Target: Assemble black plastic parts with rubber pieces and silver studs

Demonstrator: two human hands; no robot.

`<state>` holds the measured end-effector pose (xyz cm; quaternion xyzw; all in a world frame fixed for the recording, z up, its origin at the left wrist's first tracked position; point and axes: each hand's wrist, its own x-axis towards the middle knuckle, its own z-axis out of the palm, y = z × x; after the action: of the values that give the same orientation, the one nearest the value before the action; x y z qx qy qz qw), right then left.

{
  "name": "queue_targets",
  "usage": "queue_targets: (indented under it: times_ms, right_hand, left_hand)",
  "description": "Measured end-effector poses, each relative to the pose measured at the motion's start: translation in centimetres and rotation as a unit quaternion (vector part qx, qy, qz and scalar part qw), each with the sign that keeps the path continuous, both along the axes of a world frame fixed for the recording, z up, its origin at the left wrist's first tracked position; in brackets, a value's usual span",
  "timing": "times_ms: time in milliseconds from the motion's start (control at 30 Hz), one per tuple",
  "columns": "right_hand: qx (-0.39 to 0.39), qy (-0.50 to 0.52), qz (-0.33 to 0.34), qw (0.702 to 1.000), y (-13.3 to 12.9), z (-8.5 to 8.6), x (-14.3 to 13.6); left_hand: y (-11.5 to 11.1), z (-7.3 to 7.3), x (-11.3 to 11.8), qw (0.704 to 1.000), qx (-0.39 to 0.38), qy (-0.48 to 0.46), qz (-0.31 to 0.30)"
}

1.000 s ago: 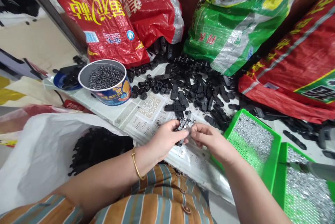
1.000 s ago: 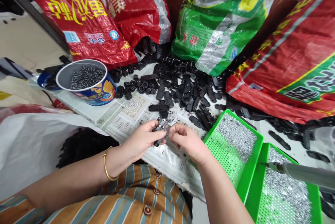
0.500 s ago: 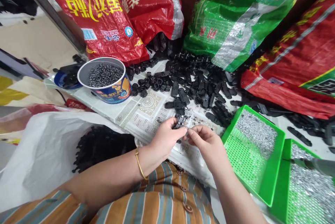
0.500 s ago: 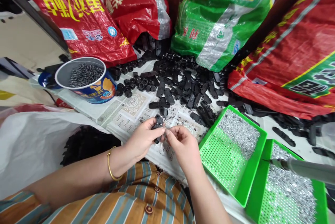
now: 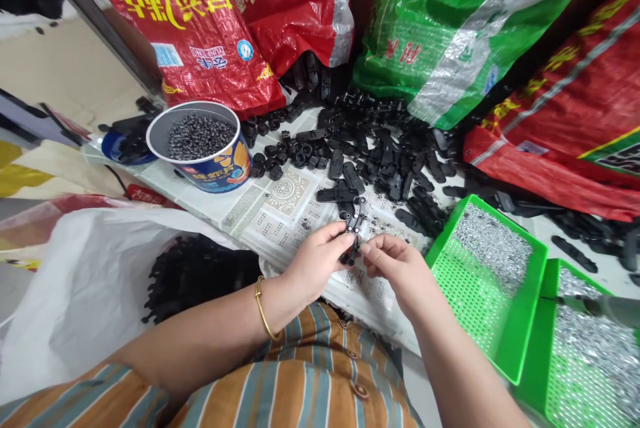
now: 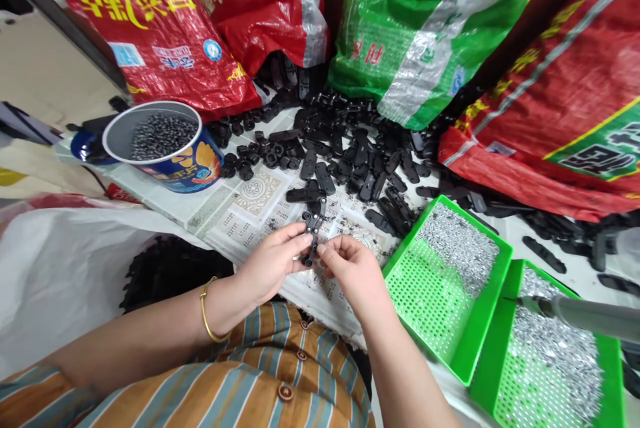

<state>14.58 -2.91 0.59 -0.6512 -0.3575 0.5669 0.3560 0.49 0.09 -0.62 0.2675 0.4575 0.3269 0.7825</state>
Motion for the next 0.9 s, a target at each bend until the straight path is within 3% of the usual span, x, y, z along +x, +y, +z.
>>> queue_targets:
  times_ms: [200,400,467,667,800,900]
  right_hand:
    - [0.008,-0.047,0.022,0.999,0.4,-0.3,0.1]
    - [0.063,-0.250,0.052,0.965,0.3,0.8,-0.4]
    - [0.070,-0.276,0.059,0.957,0.1,1.0,-0.5]
    - [0.106,-0.224,0.038,0.968,-0.8,0.1,-0.5]
    - [0.164,-0.240,0.012,0.957,-1.8,-0.9,-0.5]
    - [0.136,-0.191,-0.017,0.972,-2.0,-1.4,-0.3]
  left_hand:
    - [-0.2,-0.4,0.0,0.999,0.032,0.024,-0.006]
    - [-0.3,-0.1,0.1,0.999,0.043,-0.008,-0.018]
    - [-0.3,0.0,0.1,0.998,0.047,-0.019,-0.030]
    - [-0.2,-0.2,0.0,0.998,0.006,-0.055,-0.021]
    - [-0.4,-0.3,0.0,0.995,-0.036,-0.097,-0.009]
    - [-0.3,0.0,0.0,0.994,-0.047,-0.101,0.001]
